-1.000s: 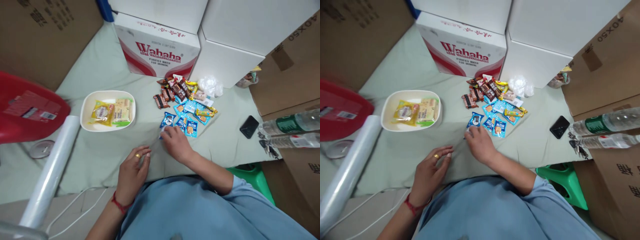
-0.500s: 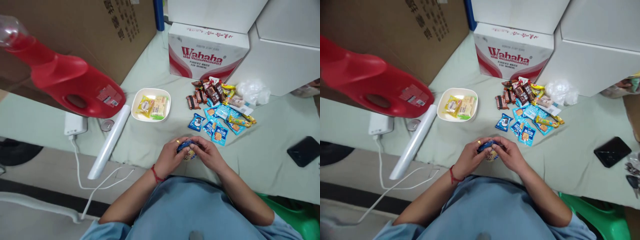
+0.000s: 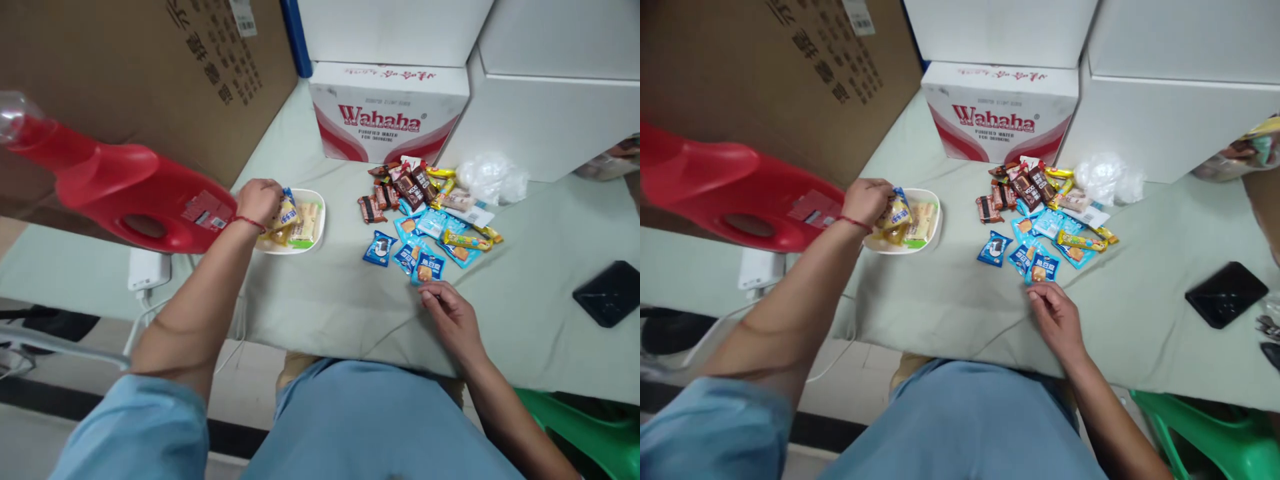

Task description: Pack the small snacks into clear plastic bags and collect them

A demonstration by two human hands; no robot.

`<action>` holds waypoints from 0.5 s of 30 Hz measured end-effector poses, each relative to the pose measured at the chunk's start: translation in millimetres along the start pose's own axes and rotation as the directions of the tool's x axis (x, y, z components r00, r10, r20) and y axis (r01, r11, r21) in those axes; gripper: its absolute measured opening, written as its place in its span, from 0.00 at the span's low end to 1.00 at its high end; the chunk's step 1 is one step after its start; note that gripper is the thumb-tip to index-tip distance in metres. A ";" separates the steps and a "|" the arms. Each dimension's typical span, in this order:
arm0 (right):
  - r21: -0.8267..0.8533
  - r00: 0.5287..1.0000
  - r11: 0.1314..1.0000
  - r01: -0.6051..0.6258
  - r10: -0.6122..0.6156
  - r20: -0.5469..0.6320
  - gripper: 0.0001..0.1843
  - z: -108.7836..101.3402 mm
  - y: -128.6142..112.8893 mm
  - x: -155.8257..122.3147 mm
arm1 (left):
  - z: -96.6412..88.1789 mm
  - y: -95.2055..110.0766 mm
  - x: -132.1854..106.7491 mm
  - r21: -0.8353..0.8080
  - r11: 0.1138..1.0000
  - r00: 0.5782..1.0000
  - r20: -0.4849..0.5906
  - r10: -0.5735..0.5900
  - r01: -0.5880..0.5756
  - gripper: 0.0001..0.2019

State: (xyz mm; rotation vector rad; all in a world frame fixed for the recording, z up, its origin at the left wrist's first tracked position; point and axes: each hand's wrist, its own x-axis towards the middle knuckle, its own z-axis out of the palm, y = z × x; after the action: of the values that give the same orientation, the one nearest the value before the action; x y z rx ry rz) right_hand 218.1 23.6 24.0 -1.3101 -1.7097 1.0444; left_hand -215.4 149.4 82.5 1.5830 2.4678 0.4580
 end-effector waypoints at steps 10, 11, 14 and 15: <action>-0.065 0.995 0.998 0.018 -0.024 -0.101 0.09 -19.0 9.0 -12.6 | 35.3 14.6 -3.5 0.181 0.966 0.969 -0.130 0.211 -0.186 0.33; -0.076 0.995 0.997 0.027 -0.034 -0.093 0.09 -21.0 8.7 -11.3 | 39.2 12.0 3.2 0.193 0.966 0.978 -0.087 0.190 -0.171 0.33; -0.101 0.997 0.994 0.045 -0.050 -0.054 0.09 -30.1 6.5 -3.7 | 46.5 2.8 28.3 0.246 0.964 0.992 0.102 0.080 -0.103 0.39; -0.100 0.998 0.994 0.037 -0.042 -0.048 0.09 -35.1 6.0 1.2 | 46.4 -0.3 35.4 0.243 0.962 0.989 0.101 0.104 -0.126 0.42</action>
State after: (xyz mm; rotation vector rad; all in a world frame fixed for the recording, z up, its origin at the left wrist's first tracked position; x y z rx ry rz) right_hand 251.7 31.6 32.7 -1.3470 -1.7623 0.9070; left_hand -216.2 188.9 39.6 1.8053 2.4542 0.0923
